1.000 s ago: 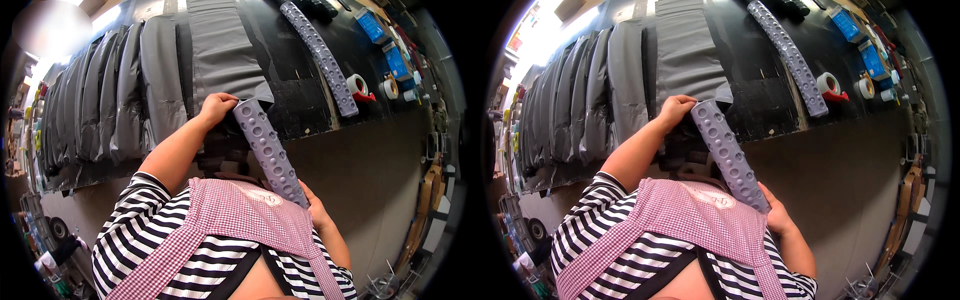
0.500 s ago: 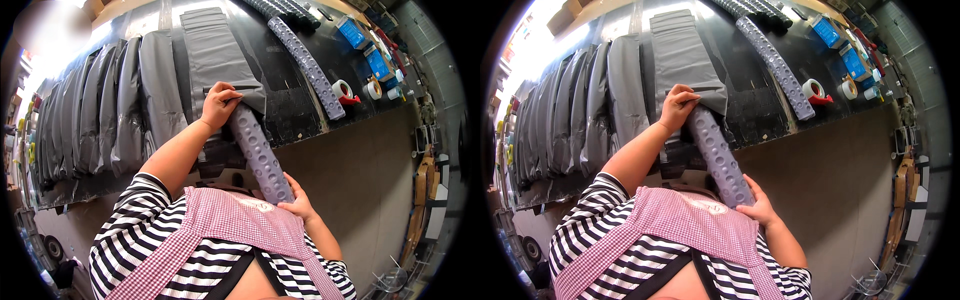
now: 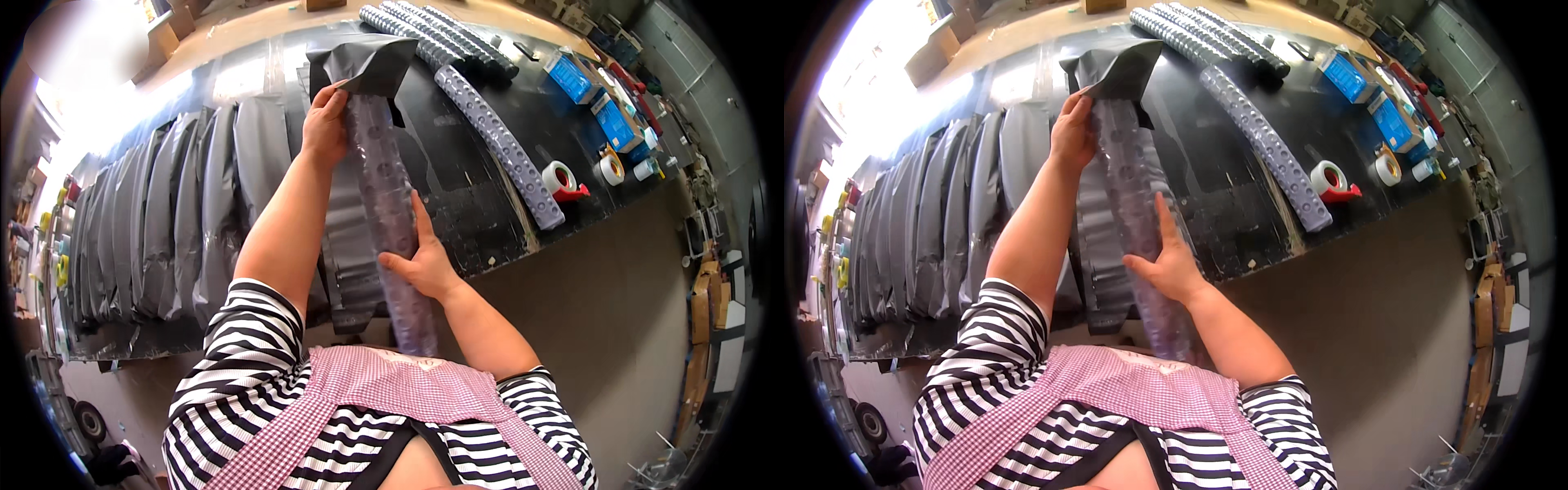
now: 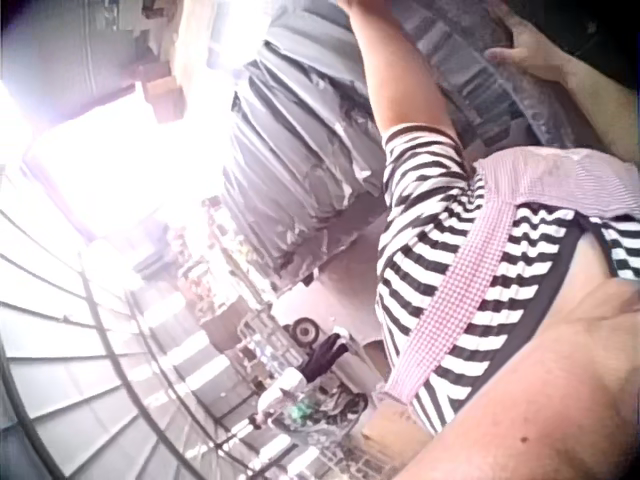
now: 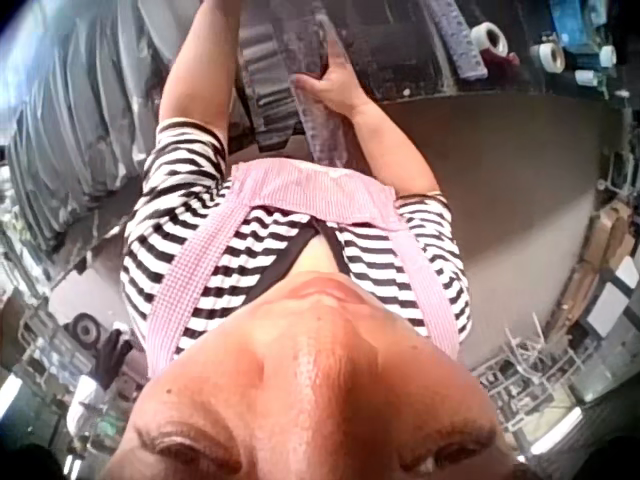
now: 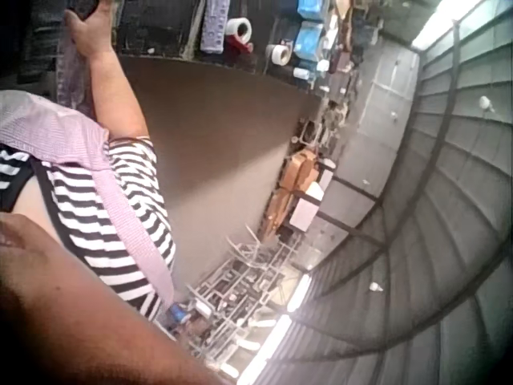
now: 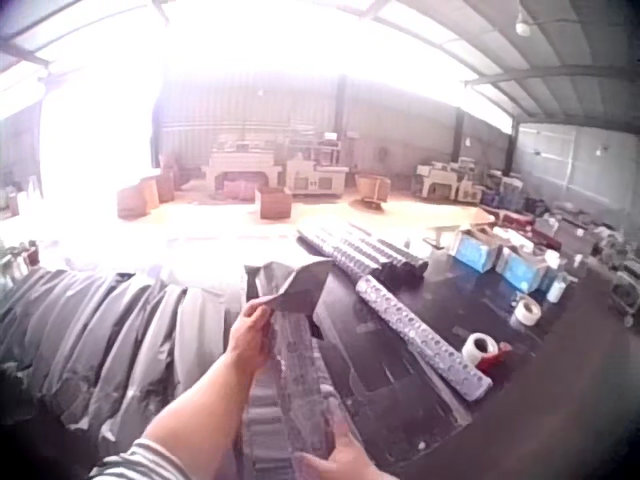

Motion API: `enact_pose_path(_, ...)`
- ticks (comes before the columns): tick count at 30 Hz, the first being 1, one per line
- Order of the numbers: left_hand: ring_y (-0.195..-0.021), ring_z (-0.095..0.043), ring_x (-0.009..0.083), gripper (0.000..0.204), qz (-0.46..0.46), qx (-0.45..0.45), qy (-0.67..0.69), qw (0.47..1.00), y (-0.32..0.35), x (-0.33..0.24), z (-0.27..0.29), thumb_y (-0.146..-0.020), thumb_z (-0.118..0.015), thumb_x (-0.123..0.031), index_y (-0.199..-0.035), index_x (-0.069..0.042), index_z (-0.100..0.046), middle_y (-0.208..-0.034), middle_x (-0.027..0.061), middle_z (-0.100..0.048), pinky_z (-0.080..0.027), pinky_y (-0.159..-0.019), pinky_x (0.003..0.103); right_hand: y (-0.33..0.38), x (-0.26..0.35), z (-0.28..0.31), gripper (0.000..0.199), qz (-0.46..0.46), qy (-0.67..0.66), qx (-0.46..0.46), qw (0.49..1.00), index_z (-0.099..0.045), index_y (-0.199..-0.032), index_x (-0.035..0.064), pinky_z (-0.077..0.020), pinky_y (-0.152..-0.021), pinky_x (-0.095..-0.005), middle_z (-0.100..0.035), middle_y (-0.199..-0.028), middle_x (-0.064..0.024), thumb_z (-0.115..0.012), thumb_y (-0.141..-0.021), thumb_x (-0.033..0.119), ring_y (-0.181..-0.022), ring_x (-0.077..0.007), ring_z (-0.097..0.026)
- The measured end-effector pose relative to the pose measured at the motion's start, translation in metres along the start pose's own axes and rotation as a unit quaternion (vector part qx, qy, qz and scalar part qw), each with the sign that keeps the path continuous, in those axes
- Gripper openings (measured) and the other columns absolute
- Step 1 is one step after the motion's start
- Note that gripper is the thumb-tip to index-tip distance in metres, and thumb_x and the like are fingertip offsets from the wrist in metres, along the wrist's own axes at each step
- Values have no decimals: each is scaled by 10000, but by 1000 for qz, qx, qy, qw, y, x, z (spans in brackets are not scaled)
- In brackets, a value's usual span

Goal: The person places foam inserts into gray plastic sleeves by hand, folds the ends, and applies shipping labels to the finished packages one by one.

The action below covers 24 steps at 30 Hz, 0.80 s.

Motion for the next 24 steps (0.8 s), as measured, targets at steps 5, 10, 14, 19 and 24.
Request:
enact_pose_path(5, -894, -676, 170, 181, 9, -37, 14, 999, 0, 5, 24, -1027, -583, -163, -1188, -110, -649, -1015, 22, -707, -568, -808, 314, -67, -60, -1, 970, -64, -110, -39, 991, -111, -1635, 162, -536, -869, -338, -502, -1404, -184, -716, -881, 94, -996, -188, -647)
enact_pose_path(10, -898, -699, 187, 157, 64, 5, 67, 996, 9, 31, 15, -1032, -577, -152, -1157, -90, -649, -1035, 50, -718, -587, -799, 341, -186, -59, 25, 657, -71, 19, -109, 991, -447, -1476, 78, -548, -820, -358, -644, -1275, -194, -673, -859, 66, -916, -249, -704)
enact_pose_path(14, -1135, -624, 221, 132, 43, -215, -162, 962, 30, 32, 43, -997, -630, -131, -1087, -88, -717, -1369, 103, -583, -539, -911, 382, -203, -74, -3, 363, -59, 231, -44, 970, -701, -1150, 6, -520, -900, -457, -718, -1086, -215, -688, -839, 192, -996, -401, -683)
enact_pose_path(19, -805, -665, 216, 133, -53, -101, -522, 846, 137, 27, 90, -830, -611, 43, -875, -19, -720, -890, 99, -643, -532, -772, 318, -78, -92, -7, 344, -104, 188, 342, 915, -706, -1058, 3, -529, -825, -445, -709, -983, -259, -716, -882, 298, -921, -376, -690)
enact_pose_path(24, -888, -649, 185, 82, 228, 202, -582, 754, 248, -2, 12, -868, -755, -113, -904, -41, -745, -884, 69, -640, -512, -823, 330, 27, -31, 15, 386, -146, 272, 559, 769, -704, -1108, -36, -530, -874, -435, -712, -1075, -243, -690, -895, 285, -992, -370, -687)
Point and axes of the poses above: each hand's wrist, its own y-axis away from the middle knuckle, its own z-axis out of the back of the hand, x = y × z, the point moved 3 cm from there along -y, towards the middle knuckle
